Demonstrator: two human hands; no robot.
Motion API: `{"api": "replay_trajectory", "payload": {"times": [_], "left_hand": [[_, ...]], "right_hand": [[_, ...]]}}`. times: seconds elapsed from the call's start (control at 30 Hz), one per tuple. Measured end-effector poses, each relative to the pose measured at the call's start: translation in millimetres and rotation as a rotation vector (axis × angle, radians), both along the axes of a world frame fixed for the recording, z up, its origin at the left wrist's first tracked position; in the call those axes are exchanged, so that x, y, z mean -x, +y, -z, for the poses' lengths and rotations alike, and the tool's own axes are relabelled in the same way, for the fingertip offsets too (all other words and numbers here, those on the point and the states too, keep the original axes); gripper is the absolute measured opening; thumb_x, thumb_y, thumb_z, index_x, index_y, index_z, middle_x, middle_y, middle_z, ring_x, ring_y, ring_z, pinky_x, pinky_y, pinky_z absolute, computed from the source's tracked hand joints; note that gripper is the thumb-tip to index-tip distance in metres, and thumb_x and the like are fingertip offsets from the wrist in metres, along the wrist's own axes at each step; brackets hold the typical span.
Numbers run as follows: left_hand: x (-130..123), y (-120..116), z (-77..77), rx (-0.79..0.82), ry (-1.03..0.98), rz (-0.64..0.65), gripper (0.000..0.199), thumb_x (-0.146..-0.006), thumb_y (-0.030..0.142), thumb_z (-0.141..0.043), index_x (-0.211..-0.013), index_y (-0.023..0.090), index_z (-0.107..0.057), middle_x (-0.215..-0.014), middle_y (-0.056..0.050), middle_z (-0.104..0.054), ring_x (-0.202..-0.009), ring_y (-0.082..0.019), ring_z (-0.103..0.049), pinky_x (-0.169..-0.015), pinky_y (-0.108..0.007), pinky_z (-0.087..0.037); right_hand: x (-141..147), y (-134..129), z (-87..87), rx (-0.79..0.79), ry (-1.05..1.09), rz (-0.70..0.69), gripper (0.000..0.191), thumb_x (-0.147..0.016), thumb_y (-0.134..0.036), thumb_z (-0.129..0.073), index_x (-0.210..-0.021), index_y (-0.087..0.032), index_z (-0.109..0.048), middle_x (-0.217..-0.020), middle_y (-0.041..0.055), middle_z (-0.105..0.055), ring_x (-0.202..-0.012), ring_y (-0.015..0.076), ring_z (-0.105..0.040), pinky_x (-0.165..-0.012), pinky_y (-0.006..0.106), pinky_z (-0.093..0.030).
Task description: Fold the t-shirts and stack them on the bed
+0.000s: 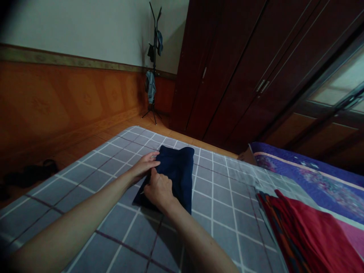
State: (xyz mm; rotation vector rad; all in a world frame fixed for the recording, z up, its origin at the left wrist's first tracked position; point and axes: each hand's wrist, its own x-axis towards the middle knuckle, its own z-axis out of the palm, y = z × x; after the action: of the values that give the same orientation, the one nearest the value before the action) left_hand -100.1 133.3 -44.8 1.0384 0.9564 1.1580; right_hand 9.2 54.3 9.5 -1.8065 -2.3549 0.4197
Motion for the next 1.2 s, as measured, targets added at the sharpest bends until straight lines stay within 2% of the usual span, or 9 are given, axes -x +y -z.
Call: {"api": "replay_trajectory", "payload": {"times": [0.17,0.27,0.4,0.5,0.63,0.77,1.0,1.1,1.2], "left_hand": [[-2.5,-0.8,-1.5,-0.047,0.032,0.015,0.065,-0.061,0.009,-0.065,-0.125,0.013,-0.053,-0.097,-0.008,-0.065,-0.088,-0.021,-0.062,-0.079,-0.030,-0.046],[-2.7,0.2,0.1,-0.078,0.050,0.007,0.064,-0.059,0.007,-0.061,-0.122,0.013,-0.055,-0.102,-0.010,-0.066,-0.093,-0.023,-0.063,-0.083,-0.033,-0.047],[-4.1,3.5,3.2,-0.130,0.071,-0.038,0.061,-0.057,0.007,-0.058,-0.117,0.014,-0.058,-0.114,-0.011,-0.064,-0.107,-0.025,-0.059,-0.094,-0.036,-0.043],[-4.2,6.0,3.5,-0.164,0.084,-0.071,0.059,-0.057,0.009,-0.059,-0.116,0.012,-0.058,-0.120,-0.013,-0.062,-0.114,-0.025,-0.055,-0.100,-0.037,-0.039],[-2.8,6.4,0.0,-0.174,0.117,-0.085,0.058,-0.056,0.011,-0.061,-0.114,0.010,-0.060,-0.114,-0.013,-0.065,-0.111,-0.026,-0.058,-0.101,-0.041,-0.039],[-1.5,2.3,-6.4,-0.180,0.165,-0.082,0.058,-0.056,0.013,-0.063,-0.114,0.010,-0.061,-0.113,-0.013,-0.066,-0.108,-0.026,-0.059,-0.100,-0.041,-0.039],[0.2,1.3,-4.2,-0.202,0.363,-0.168,0.050,-0.060,0.012,-0.062,-0.111,0.015,-0.063,-0.112,-0.010,-0.066,-0.097,-0.024,-0.063,-0.088,-0.037,-0.047],[1.9,1.4,-0.5,-0.212,0.465,-0.266,0.045,-0.064,0.019,-0.067,-0.109,0.017,-0.065,-0.109,-0.009,-0.066,-0.091,-0.023,-0.063,-0.087,-0.037,-0.046],[1.6,-3.2,-0.9,-0.229,0.610,-0.298,0.050,-0.063,0.030,-0.075,-0.111,0.020,-0.064,-0.097,-0.007,-0.068,-0.086,-0.025,-0.063,-0.085,-0.036,-0.045]], "right_hand": [[-16.9,-27.0,-6.7,-0.049,0.053,-0.114,0.062,-0.077,-0.034,-0.057,-0.134,-0.016,-0.043,-0.104,0.0103,-0.067,-0.093,0.0261,-0.063,-0.077,0.035,-0.048],[-38.0,-48.5,2.0,-0.162,0.062,-0.247,0.069,-0.074,-0.030,-0.063,-0.136,-0.010,-0.042,-0.116,0.0146,-0.061,-0.105,0.0276,-0.055,-0.090,0.039,-0.046],[-77.5,-65.2,24.2,-0.398,0.006,-0.311,0.052,-0.074,-0.016,-0.062,-0.126,-0.014,-0.055,-0.125,0.0159,-0.056,-0.117,0.0319,-0.047,-0.097,0.047,-0.042],[-99.0,-66.2,37.3,-0.493,0.004,-0.279,0.038,-0.078,-0.011,-0.060,-0.115,-0.018,-0.063,-0.119,0.0134,-0.059,-0.112,0.0287,-0.051,-0.093,0.044,-0.046],[-107.2,-62.1,43.8,-0.492,0.086,-0.273,0.025,-0.079,-0.009,-0.059,-0.099,-0.022,-0.068,-0.105,0.0084,-0.062,-0.096,0.0226,-0.056,-0.083,0.035,-0.049],[-106.0,-61.3,44.3,-0.469,0.156,-0.331,0.027,-0.075,-0.005,-0.059,-0.095,-0.021,-0.068,-0.102,0.0074,-0.062,-0.092,0.0220,-0.055,-0.080,0.034,-0.049],[-108.7,-64.5,43.8,-0.407,0.140,-0.384,0.034,-0.077,-0.012,-0.057,-0.109,-0.019,-0.064,-0.116,0.0125,-0.060,-0.109,0.0266,-0.051,-0.093,0.042,-0.044],[-112.1,-64.5,43.5,-0.362,0.087,-0.359,0.044,-0.071,-0.013,-0.059,-0.114,-0.018,-0.063,-0.121,0.0131,-0.058,-0.114,0.0284,-0.049,-0.097,0.043,-0.041],[-113.6,-63.3,43.6,-0.360,0.038,-0.320,0.043,-0.066,-0.010,-0.060,-0.109,-0.018,-0.065,-0.120,0.0117,-0.059,-0.112,0.0290,-0.049,-0.098,0.041,-0.040]]}}
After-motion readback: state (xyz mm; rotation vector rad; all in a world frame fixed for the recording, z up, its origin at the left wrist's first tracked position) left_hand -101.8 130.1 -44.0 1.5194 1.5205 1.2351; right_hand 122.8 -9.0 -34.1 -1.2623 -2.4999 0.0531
